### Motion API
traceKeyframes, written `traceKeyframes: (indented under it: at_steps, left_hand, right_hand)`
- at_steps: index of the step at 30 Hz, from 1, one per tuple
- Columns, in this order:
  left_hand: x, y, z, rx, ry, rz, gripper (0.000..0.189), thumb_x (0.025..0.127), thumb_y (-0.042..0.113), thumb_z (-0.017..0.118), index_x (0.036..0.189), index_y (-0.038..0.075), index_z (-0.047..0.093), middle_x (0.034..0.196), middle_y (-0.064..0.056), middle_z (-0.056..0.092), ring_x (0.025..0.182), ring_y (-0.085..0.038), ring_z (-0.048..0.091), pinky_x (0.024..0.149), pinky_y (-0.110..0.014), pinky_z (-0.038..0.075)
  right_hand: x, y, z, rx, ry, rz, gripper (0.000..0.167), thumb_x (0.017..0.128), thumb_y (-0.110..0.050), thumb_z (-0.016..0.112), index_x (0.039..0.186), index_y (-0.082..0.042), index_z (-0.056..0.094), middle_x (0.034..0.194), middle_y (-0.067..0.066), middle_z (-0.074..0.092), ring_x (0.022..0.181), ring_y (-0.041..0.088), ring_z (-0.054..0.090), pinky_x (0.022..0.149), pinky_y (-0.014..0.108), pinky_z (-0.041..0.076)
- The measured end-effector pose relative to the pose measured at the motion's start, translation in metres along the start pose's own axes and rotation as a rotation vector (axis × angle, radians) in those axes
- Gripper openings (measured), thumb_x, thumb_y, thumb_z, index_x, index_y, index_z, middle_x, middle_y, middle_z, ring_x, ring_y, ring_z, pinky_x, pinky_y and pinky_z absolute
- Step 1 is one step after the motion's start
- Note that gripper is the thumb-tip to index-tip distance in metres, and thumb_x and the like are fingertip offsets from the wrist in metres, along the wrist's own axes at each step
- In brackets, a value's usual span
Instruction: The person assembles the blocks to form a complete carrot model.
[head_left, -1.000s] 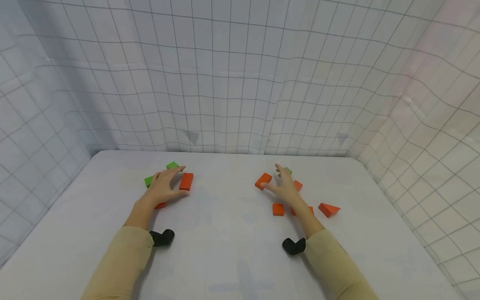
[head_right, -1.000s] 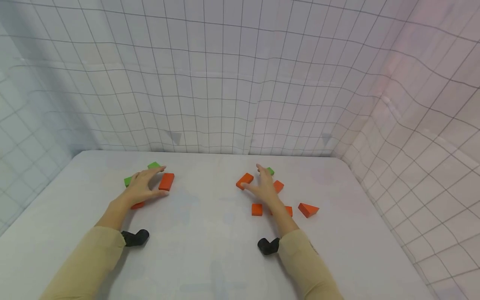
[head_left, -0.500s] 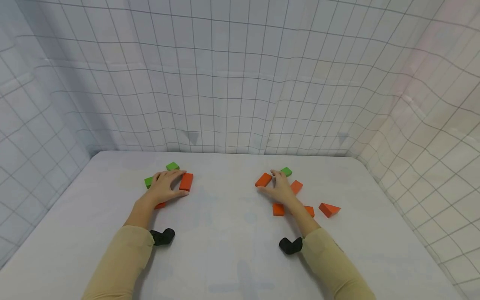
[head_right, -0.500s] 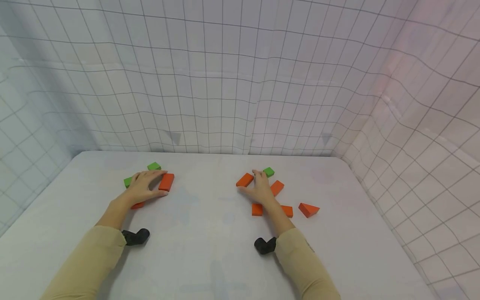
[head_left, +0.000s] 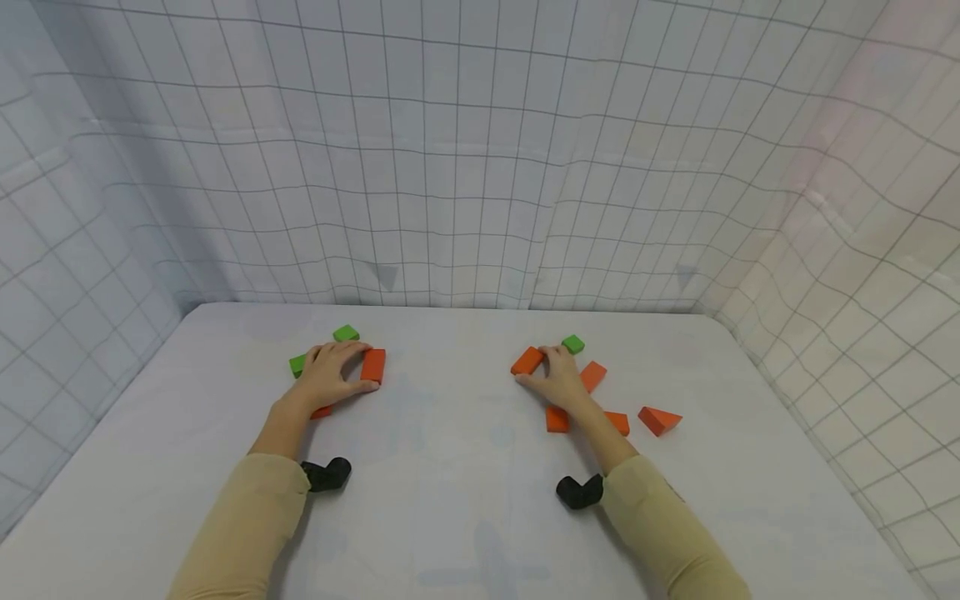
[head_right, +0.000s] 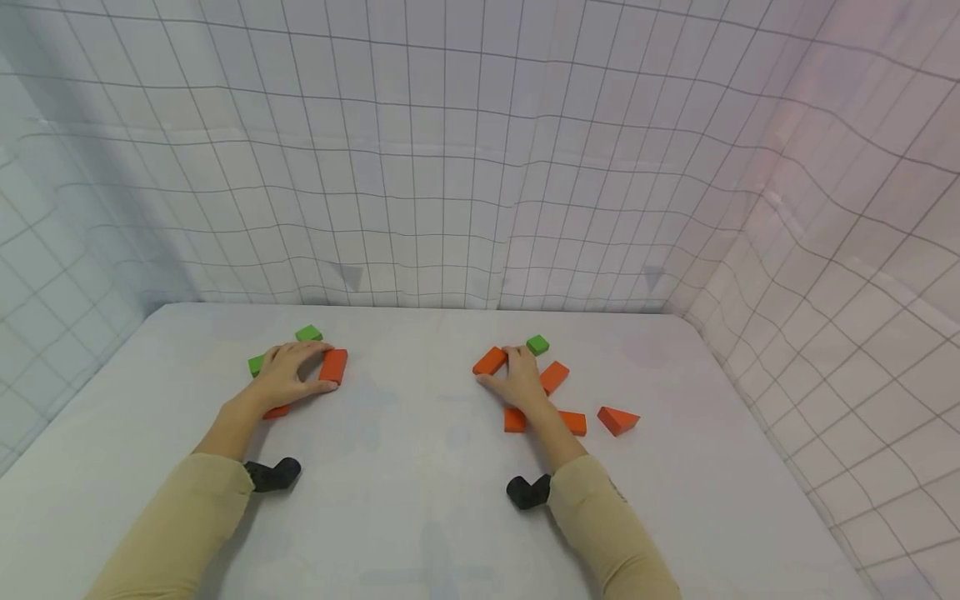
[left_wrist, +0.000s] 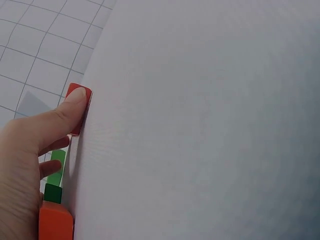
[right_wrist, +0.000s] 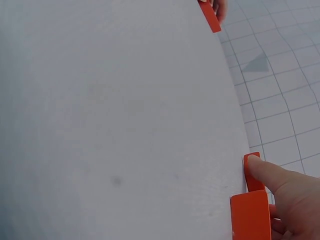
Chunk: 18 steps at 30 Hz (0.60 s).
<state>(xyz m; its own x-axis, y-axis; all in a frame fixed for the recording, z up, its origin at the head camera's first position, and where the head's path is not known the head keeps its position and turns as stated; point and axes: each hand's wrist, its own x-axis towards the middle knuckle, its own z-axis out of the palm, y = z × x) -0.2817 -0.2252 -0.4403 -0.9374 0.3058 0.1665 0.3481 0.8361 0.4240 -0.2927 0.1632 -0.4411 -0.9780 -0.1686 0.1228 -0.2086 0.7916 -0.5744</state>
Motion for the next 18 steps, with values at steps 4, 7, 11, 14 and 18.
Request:
traceKeyframes:
  at_steps: [4,7,11,14,18]
  left_hand:
    - [0.0,0.0,0.0,-0.003,0.008,0.006,0.072,0.076,0.049,0.068,0.129,0.006,0.046,0.135,-0.021,0.041,0.123,-0.039,0.03,0.1,-0.056,0.011]
    - [0.001,0.003,-0.001,-0.002,0.027,0.022,0.071,0.075,0.049,0.069,0.128,0.007,0.047,0.133,-0.019,0.044,0.122,-0.038,0.032,0.1,-0.055,0.012]
    - [0.003,0.015,-0.003,-0.022,0.081,0.059,0.071,0.071,0.049,0.072,0.125,0.008,0.05,0.129,-0.017,0.049,0.12,-0.037,0.036,0.1,-0.056,0.013]
    - [0.004,0.027,-0.002,-0.062,0.121,0.092,0.071,0.068,0.047,0.076,0.123,0.008,0.052,0.126,-0.015,0.051,0.121,-0.036,0.037,0.099,-0.058,0.015]
    - [0.004,0.042,0.005,-0.104,0.166,0.171,0.067,0.065,0.04,0.08,0.117,0.007,0.055,0.118,-0.012,0.056,0.116,-0.032,0.044,0.097,-0.057,0.023]
  right_hand:
    - [-0.001,-0.001,0.0,0.005,-0.002,0.004,0.069,0.08,-0.035,0.069,0.13,0.004,0.043,0.128,0.024,0.041,0.118,0.036,0.039,0.1,0.045,0.032]
    - [-0.002,-0.002,-0.001,0.01,-0.009,0.004,0.069,0.08,-0.036,0.069,0.13,0.004,0.043,0.129,0.024,0.04,0.12,0.036,0.038,0.1,0.046,0.032]
    - [-0.002,-0.002,-0.002,0.006,-0.003,-0.008,0.069,0.08,-0.035,0.069,0.13,0.005,0.043,0.128,0.024,0.041,0.119,0.037,0.038,0.1,0.046,0.032]
    - [-0.002,-0.002,-0.002,0.008,0.003,-0.014,0.069,0.08,-0.034,0.07,0.129,0.006,0.044,0.127,0.024,0.042,0.119,0.037,0.038,0.099,0.047,0.032]
    - [-0.001,-0.001,-0.002,0.002,-0.003,-0.007,0.069,0.08,-0.035,0.069,0.13,0.005,0.043,0.128,0.024,0.042,0.119,0.036,0.039,0.099,0.046,0.032]
